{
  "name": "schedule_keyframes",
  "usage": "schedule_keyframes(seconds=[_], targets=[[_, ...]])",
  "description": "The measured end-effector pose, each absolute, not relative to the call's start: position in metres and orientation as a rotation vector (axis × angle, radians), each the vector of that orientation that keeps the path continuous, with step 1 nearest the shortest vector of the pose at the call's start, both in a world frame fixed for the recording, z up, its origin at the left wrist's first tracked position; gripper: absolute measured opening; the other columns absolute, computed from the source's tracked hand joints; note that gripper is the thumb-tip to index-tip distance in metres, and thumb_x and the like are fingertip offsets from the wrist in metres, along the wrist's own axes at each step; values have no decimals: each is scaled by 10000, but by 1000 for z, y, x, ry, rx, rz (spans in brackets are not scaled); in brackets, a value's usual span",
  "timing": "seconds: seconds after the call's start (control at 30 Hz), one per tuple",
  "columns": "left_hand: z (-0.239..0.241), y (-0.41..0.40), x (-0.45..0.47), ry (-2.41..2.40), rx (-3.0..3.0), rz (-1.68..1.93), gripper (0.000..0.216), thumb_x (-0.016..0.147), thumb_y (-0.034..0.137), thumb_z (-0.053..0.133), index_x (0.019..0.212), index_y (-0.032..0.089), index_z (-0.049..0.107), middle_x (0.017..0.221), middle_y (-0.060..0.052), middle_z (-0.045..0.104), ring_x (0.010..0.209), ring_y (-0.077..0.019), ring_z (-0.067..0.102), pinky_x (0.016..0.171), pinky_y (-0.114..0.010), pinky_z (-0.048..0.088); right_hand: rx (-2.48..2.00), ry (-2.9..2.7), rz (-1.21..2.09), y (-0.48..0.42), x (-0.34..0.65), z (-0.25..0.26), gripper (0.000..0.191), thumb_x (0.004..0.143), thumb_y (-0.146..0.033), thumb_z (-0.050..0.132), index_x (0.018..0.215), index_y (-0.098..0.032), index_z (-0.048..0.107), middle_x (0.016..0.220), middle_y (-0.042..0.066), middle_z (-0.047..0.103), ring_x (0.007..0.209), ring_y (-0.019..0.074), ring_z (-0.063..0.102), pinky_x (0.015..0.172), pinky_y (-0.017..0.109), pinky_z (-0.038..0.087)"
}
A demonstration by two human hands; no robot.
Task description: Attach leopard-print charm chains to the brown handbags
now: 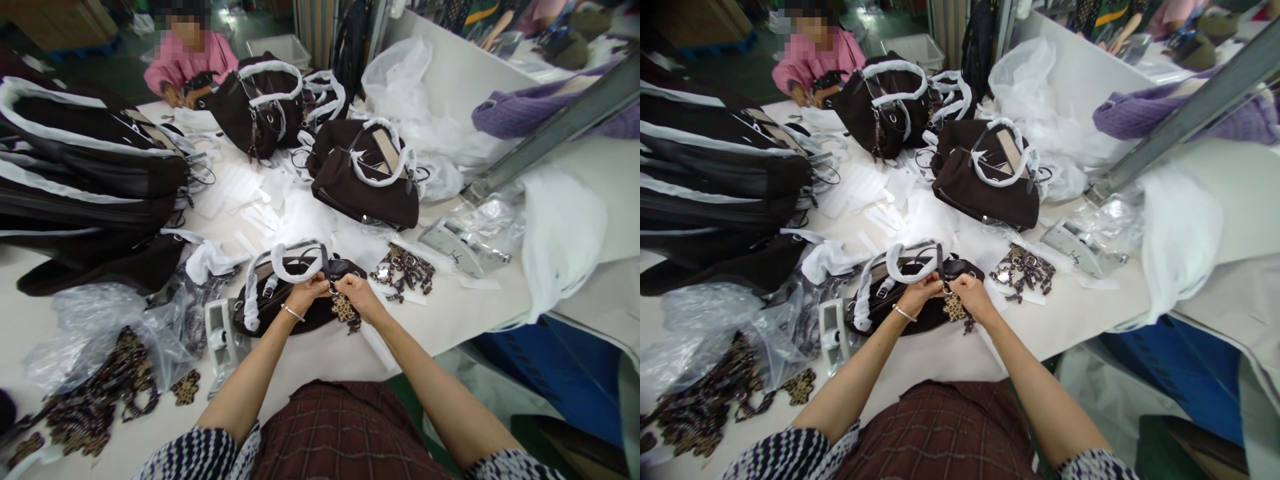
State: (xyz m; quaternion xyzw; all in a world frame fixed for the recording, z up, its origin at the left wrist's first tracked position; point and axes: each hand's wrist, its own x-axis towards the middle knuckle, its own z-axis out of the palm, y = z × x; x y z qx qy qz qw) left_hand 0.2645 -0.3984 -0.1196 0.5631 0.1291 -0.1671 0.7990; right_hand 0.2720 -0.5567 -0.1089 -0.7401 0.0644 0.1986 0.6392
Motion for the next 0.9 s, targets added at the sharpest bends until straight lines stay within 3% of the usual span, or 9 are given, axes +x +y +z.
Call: schedule_keyframes(seconds=[0.13,0.33,0.5,0.67,0.77,0.9], targets=[[-117,-401,264,345,1241,-289,378,596,332,786,795,157,516,734,48,512,682,-101,574,702,-289,555,-1650,148,511,-561,273,-101,287,737,-437,655,689,-165,580,567,-46,544,515,89,459,487,203,358],[-118,-405,243,396,1467,-347,296,749,435,633,799,148,579,719,0,602,660,-120,588,618,-234,493,-1451,365,397,-548,243,-100,300,759,-431,638,894,-167,591,708,4,633,590,119,559,541,231,455],[-117,-406,226,177,1728,-312,190,785,326,595,872,159,619,764,-10,634,688,-130,576,652,-235,453,-1611,356,264,-550,221,-105,183,777,-354,600,816,-175,589,589,-46,544,515,95,464,482,205,356],[-104,-405,223,5,2217,-199,169,850,259,517,904,210,670,893,-29,650,839,-164,595,775,-270,431,-1811,201,254,-556,212,-104,141,788,-260,544,849,-189,649,724,-5,665,653,143,584,612,249,441],[-94,-406,225,14,2401,-149,194,886,308,495,939,225,662,937,-40,651,898,-180,594,801,-279,423,-1954,42,252,-563,209,-105,173,796,-239,523,834,-207,689,783,-1,699,719,155,614,694,268,461],[-85,-408,229,5,2550,-128,230,909,375,473,938,227,646,948,-42,653,877,-189,601,765,-280,422,-1976,-10,350,-593,211,-111,194,798,-257,522,859,-205,698,769,-2,705,692,147,635,651,246,466]])
